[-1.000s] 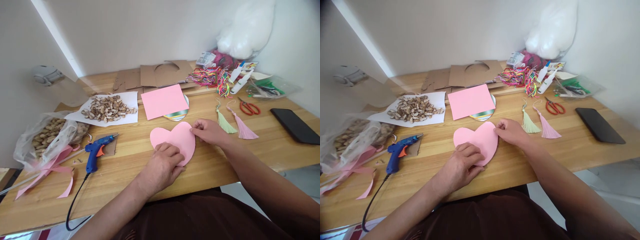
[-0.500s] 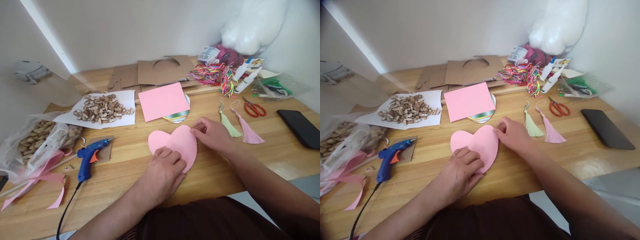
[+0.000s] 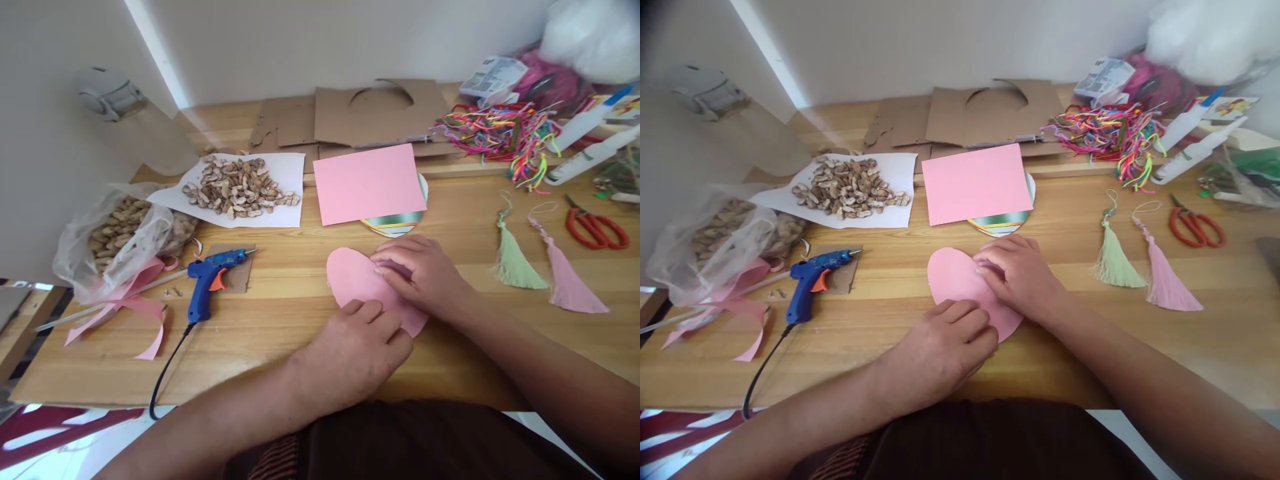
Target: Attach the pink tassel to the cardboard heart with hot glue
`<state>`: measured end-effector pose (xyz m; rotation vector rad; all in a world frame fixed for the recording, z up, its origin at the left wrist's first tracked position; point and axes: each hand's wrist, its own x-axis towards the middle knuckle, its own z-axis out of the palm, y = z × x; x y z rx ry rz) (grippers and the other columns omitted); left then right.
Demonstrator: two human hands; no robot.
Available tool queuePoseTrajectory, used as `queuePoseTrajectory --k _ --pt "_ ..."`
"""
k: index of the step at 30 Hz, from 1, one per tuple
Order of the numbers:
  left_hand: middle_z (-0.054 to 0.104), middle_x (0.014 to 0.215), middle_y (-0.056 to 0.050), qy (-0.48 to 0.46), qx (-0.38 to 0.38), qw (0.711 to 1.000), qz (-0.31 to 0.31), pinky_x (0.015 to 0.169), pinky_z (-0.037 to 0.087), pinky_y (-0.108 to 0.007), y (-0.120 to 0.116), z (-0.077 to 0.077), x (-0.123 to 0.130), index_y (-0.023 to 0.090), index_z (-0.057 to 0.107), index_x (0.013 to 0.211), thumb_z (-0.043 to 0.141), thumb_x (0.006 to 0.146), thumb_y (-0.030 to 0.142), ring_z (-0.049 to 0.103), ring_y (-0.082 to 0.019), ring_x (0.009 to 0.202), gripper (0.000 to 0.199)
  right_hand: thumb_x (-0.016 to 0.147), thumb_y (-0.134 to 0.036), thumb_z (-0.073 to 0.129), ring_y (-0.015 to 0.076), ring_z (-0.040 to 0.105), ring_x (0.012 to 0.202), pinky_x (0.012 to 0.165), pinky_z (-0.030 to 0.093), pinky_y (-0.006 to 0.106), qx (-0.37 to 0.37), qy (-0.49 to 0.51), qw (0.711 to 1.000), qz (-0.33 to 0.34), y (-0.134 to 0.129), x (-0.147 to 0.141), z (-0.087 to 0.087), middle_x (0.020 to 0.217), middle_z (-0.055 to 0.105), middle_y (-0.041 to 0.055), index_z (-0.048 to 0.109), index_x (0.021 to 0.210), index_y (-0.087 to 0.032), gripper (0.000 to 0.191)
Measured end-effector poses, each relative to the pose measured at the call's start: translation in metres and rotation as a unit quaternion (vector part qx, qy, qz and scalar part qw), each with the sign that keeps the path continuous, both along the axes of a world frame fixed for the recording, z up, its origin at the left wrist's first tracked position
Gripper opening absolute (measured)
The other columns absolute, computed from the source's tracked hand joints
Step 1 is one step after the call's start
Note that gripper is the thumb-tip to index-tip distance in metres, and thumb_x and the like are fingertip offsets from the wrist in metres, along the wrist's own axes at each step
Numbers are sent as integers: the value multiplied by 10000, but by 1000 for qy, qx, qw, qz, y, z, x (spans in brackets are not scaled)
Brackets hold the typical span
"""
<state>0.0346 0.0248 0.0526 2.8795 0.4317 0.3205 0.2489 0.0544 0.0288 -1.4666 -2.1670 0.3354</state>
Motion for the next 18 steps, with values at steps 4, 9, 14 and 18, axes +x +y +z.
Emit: queuePoseTrajectory --k 4,9,14,18 --pt "632 942 -55 4 -4 1000 4 719 519 -379 0 -1 0 169 628 998 599 984 215 579 -233 887 56 889 -219 585 283 662 1073 991 417 466 -2 4 1000 -15 -1 0 2 1080 782 63 730 1007 -239 187" --pt "650 936 -53 -24 -18 999 21 707 533 -371 0 -8 0 177 632 958 580 1005 247 597 -232 880 99 868 -217 592 288 666 1054 980 416 471 -9 13 999 -28 -2 -5 3 1053 781 59 719 970 -245 165" --pt "653 947 -56 -9 -26 999 43 688 551 -366 1 -8 -1 159 645 974 596 977 164 591 -235 855 49 860 -186 590 277 657 1057 989 414 467 -16 18 1000 -15 -3 -7 3 1051 771 59 704 972 -232 166" --pt "655 1070 -92 -12 -48 998 48 864 577 -390 2 -7 -1 119 650 1127 568 994 160 588 -250 993 162 864 -203 595 283 647 1078 996 421 465 -13 11 1000 -3 -4 -5 3 1079 761 68 691 996 -233 166"
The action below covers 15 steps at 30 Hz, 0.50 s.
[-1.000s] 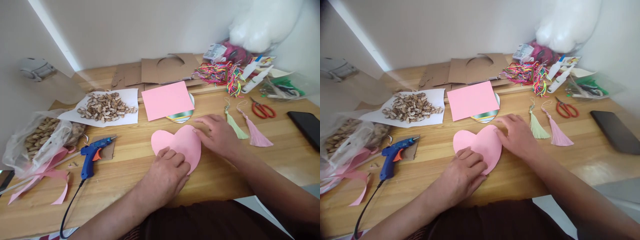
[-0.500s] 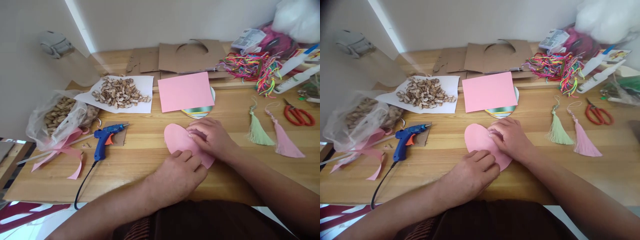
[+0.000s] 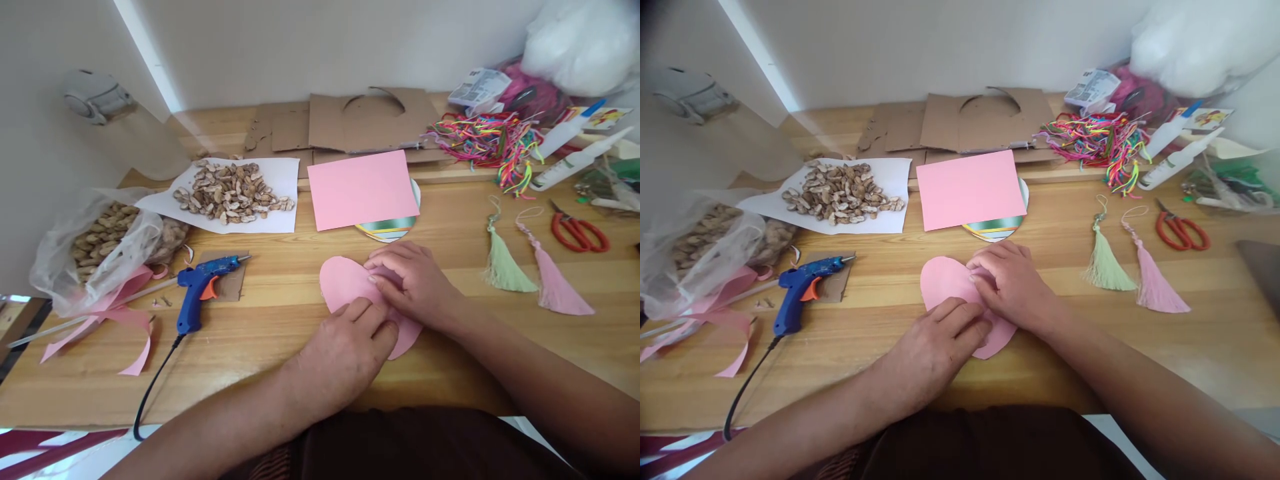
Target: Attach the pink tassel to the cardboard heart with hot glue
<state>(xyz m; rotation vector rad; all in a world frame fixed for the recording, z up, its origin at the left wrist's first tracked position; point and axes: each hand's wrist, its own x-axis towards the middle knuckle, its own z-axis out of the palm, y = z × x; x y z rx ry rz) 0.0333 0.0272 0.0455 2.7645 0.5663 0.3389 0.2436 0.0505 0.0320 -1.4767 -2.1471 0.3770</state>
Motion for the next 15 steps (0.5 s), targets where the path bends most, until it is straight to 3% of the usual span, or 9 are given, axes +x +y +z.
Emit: queuePoseTrajectory --k 3,6,8,15 --pt "657 1141 -96 -4 -4 1000 6 987 557 -440 1 -2 1 140 648 1180 529 1020 192 577 -276 1133 206 904 -238 594 292 636 1112 1013 413 475 3 -10 1000 7 0 1 -1 1125 752 78 689 1027 -226 156" --pt "643 1255 -89 5 4 999 35 1169 406 -618 0 -6 1 196 650 1191 520 1028 221 485 -342 1346 210 924 -251 595 291 631 1119 1015 409 474 4 -11 1000 13 0 2 -1 1131 748 85 689 1021 -215 139" --pt "632 1303 -88 15 5 999 47 1198 320 -700 -1 -8 0 216 648 1186 531 1021 218 448 -366 1400 203 917 -237 600 290 626 1126 1014 403 470 0 -7 1000 11 0 2 -1 1139 746 85 685 1012 -217 130" --pt "619 1378 -103 2 5 1000 29 1242 300 -619 1 -3 -3 206 654 1217 517 1043 301 503 -307 1377 242 907 -251 619 286 618 1122 1014 389 466 -13 3 1000 11 1 2 0 1133 737 76 682 1045 -208 158"
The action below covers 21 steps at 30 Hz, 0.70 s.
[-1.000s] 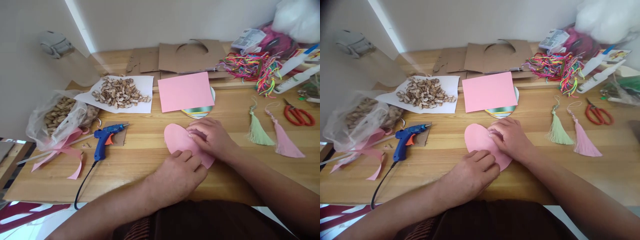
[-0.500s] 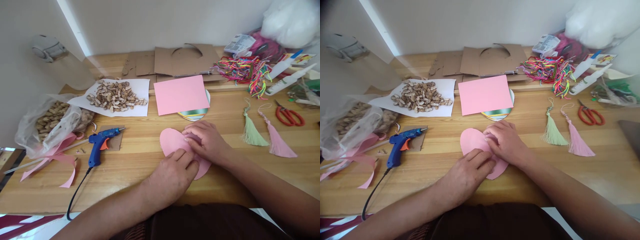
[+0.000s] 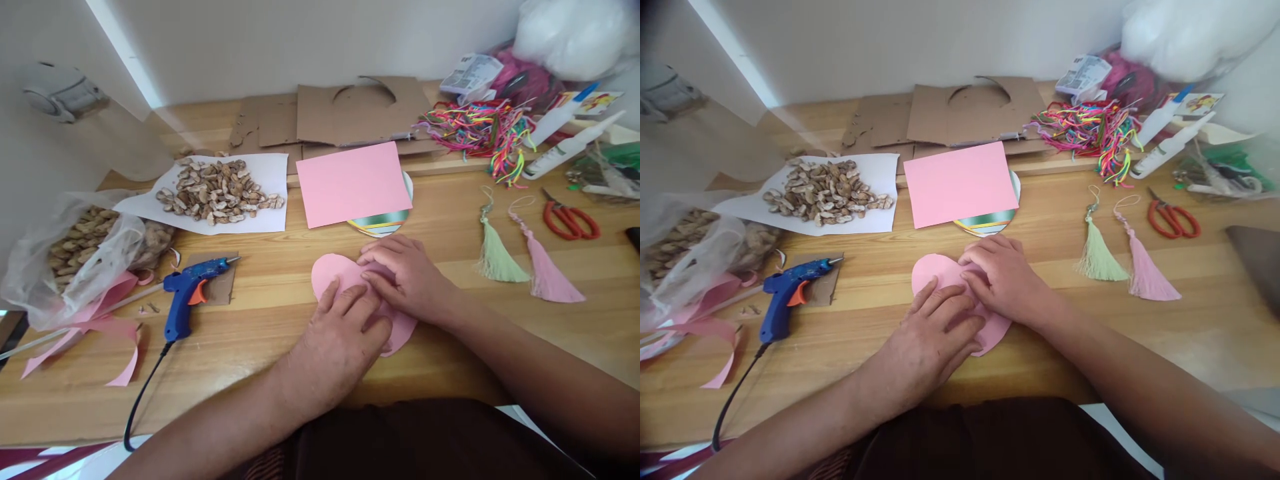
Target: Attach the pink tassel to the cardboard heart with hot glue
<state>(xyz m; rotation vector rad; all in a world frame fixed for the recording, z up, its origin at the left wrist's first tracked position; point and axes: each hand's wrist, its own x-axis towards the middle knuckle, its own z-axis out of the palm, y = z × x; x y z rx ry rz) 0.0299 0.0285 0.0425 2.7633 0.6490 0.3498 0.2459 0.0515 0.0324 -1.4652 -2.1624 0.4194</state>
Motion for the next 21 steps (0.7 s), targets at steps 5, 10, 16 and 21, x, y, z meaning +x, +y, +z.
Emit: queuePoseTrajectory --k 5,10,16,21 --pt "626 1369 -122 -14 -10 1000 -5 1252 269 -615 0 2 -1 192 651 1250 588 981 537 497 -327 1376 442 897 -259 631 297 607 1129 1002 382 471 -2 -12 1000 2 -1 0 1 1128 736 77 692 1050 -203 174" --pt "601 1419 -117 -1 -15 1000 -21 1257 227 -633 0 2 -1 200 615 1317 625 944 585 435 -342 1432 537 905 -270 628 298 604 1128 1017 375 474 8 -14 1000 1 -2 -1 4 1121 735 82 703 1029 -205 159" --pt "633 1356 -88 -8 -8 1000 -27 1277 200 -593 -2 4 0 201 652 1248 557 1016 393 472 -305 1402 315 899 -269 638 288 605 1108 1010 380 468 11 -22 1000 2 -3 -2 5 1090 738 77 709 1024 -201 158" --pt "644 1331 -96 -14 5 1000 -28 1270 224 -586 -5 4 1 192 656 1243 492 1040 327 476 -301 1401 294 884 -248 638 293 609 1101 1006 388 471 7 -23 1000 -2 -3 -2 3 1087 739 82 709 1024 -187 169"
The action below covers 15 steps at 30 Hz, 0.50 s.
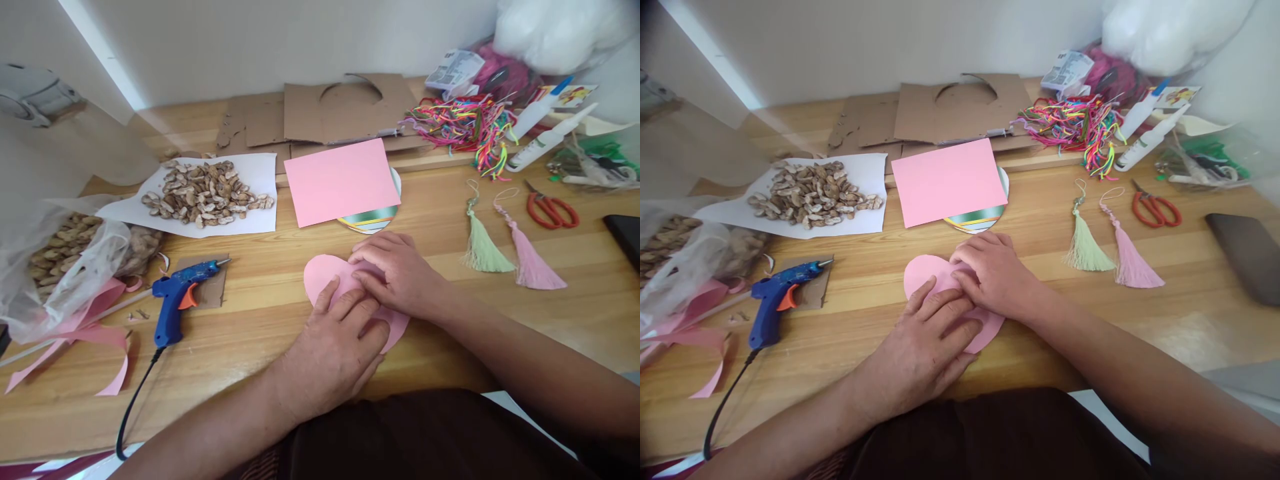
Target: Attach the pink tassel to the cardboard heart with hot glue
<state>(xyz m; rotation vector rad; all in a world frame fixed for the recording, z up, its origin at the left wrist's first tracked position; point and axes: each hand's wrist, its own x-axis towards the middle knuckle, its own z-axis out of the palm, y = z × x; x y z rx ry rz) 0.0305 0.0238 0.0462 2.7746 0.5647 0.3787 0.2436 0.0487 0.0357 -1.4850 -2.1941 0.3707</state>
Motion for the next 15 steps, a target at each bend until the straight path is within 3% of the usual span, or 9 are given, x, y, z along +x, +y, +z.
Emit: queuePoseTrajectory --k 7,15 --pt "633 1310 -119 11 -26 1000 -13 1187 382 -542 2 1 2 174 659 1223 493 1034 322 501 -314 1347 292 895 -250 628 289 610 1100 992 392 460 6 -10 1000 14 1 1 1 1086 751 75 727 1015 -201 162" --pt "639 1324 -128 -12 -12 1000 -18 1132 418 -539 5 -4 0 170 664 1226 583 998 348 518 -330 1293 301 943 -335 598 289 604 1067 987 385 453 2 -6 999 34 6 4 3 1065 754 78 749 1000 -201 210"
